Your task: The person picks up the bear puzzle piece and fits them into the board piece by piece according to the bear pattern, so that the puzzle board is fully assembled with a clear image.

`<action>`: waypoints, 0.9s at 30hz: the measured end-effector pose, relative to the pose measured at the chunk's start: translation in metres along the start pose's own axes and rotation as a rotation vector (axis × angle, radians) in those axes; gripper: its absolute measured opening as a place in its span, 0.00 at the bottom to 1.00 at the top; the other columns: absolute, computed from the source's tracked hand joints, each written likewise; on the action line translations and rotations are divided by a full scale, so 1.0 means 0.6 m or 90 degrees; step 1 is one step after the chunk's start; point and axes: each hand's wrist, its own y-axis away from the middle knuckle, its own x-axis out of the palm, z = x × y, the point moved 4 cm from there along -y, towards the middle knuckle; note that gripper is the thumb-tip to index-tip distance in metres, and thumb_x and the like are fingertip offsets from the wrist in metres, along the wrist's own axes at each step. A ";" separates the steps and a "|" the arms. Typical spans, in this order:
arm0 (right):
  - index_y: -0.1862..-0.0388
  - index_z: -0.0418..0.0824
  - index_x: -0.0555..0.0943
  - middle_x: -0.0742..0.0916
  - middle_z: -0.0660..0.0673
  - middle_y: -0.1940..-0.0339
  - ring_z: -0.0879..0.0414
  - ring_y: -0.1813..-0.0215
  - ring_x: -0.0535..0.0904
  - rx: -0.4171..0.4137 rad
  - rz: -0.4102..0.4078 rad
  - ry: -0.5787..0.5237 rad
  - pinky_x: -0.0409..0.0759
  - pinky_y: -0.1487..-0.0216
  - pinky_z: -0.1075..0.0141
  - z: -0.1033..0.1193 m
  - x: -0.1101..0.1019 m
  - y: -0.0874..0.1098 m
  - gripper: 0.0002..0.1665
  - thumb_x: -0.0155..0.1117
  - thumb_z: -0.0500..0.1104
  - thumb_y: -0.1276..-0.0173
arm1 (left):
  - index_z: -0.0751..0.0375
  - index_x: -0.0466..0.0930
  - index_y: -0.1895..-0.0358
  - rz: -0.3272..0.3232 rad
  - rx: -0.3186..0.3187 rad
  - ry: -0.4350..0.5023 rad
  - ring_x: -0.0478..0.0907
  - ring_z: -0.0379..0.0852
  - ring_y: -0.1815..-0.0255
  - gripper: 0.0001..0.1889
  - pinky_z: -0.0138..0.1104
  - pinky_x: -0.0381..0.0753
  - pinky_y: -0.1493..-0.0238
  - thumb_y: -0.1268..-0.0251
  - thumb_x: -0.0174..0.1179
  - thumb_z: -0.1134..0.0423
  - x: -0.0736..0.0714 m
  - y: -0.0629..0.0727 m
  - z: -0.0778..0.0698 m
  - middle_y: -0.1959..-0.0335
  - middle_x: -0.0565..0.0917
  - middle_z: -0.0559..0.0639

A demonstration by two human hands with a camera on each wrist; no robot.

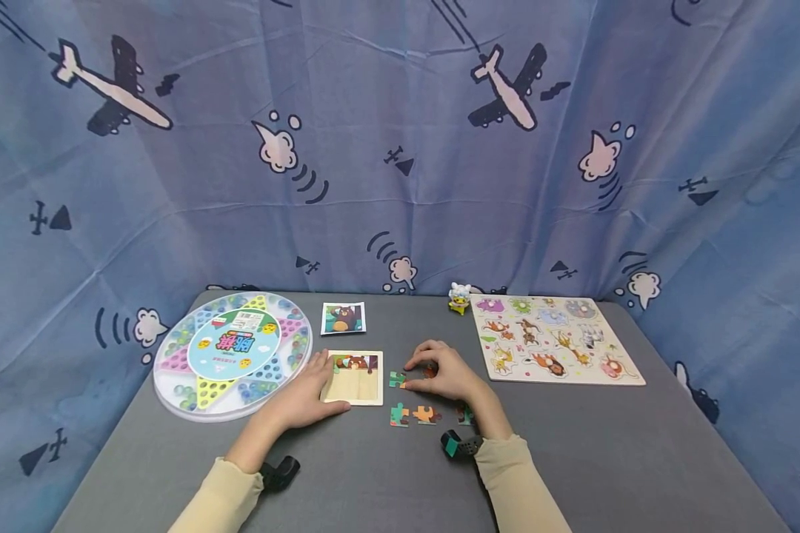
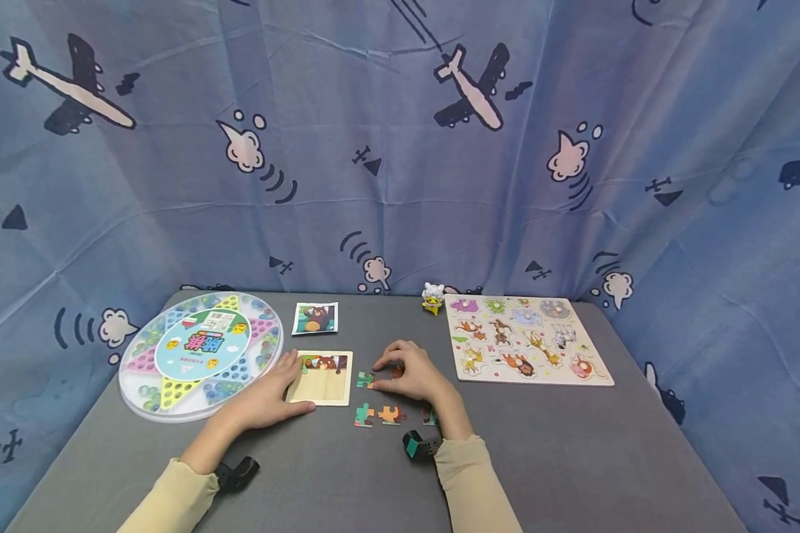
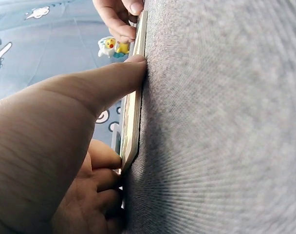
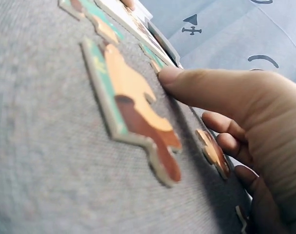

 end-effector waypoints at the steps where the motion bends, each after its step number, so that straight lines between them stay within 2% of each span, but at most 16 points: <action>1: 0.55 0.52 0.93 0.85 0.51 0.49 0.50 0.42 0.77 0.001 -0.001 0.001 0.77 0.37 0.48 0.000 0.000 0.000 0.15 0.85 0.52 0.40 | 0.79 0.57 0.20 0.000 0.000 0.000 0.47 0.69 0.13 0.53 0.57 0.52 0.15 0.32 0.70 0.43 0.000 0.000 0.000 0.16 0.52 0.74; 7: 0.56 0.53 0.93 0.84 0.51 0.49 0.50 0.42 0.76 -0.005 -0.001 0.009 0.71 0.37 0.46 0.009 0.002 -0.001 0.16 0.85 0.53 0.42 | 0.80 0.57 0.20 0.001 0.004 -0.002 0.47 0.69 0.13 0.53 0.57 0.51 0.15 0.32 0.70 0.43 -0.002 0.001 -0.002 0.16 0.52 0.74; 11: 0.56 0.55 0.93 0.84 0.53 0.50 0.51 0.43 0.75 -0.014 0.001 0.017 0.67 0.39 0.49 0.013 0.006 -0.003 0.16 0.85 0.55 0.42 | 0.80 0.57 0.20 0.002 0.004 0.001 0.47 0.70 0.14 0.52 0.57 0.51 0.15 0.32 0.71 0.44 -0.003 0.002 -0.004 0.16 0.52 0.75; 15: 0.59 0.55 0.93 0.85 0.53 0.51 0.51 0.43 0.76 -0.019 -0.011 0.015 0.68 0.40 0.48 0.015 0.007 -0.003 0.12 0.85 0.52 0.40 | 0.80 0.56 0.20 0.002 0.003 0.002 0.47 0.69 0.13 0.53 0.57 0.51 0.15 0.32 0.70 0.44 -0.003 0.003 -0.005 0.16 0.51 0.74; 22: 0.59 0.52 0.92 0.86 0.52 0.50 0.50 0.42 0.77 -0.004 -0.008 -0.002 0.69 0.35 0.39 0.016 0.004 -0.003 0.10 0.83 0.50 0.39 | 0.82 0.55 0.21 0.002 0.015 0.006 0.46 0.71 0.14 0.53 0.57 0.50 0.15 0.32 0.70 0.45 -0.001 0.002 -0.004 0.16 0.51 0.76; 24: 0.59 0.52 0.92 0.86 0.51 0.50 0.50 0.42 0.77 -0.003 -0.007 -0.002 0.70 0.34 0.40 0.015 0.004 -0.002 0.10 0.83 0.50 0.38 | 0.82 0.55 0.20 0.001 0.015 0.006 0.46 0.70 0.14 0.53 0.57 0.50 0.14 0.31 0.70 0.45 -0.001 0.002 -0.003 0.16 0.51 0.76; 27: 0.58 0.52 0.92 0.87 0.51 0.50 0.50 0.43 0.78 -0.007 -0.013 0.004 0.73 0.38 0.46 0.015 0.002 -0.001 0.10 0.82 0.49 0.37 | 0.81 0.55 0.20 0.003 0.012 0.005 0.45 0.70 0.13 0.53 0.57 0.49 0.14 0.31 0.70 0.45 0.000 0.001 -0.002 0.16 0.50 0.75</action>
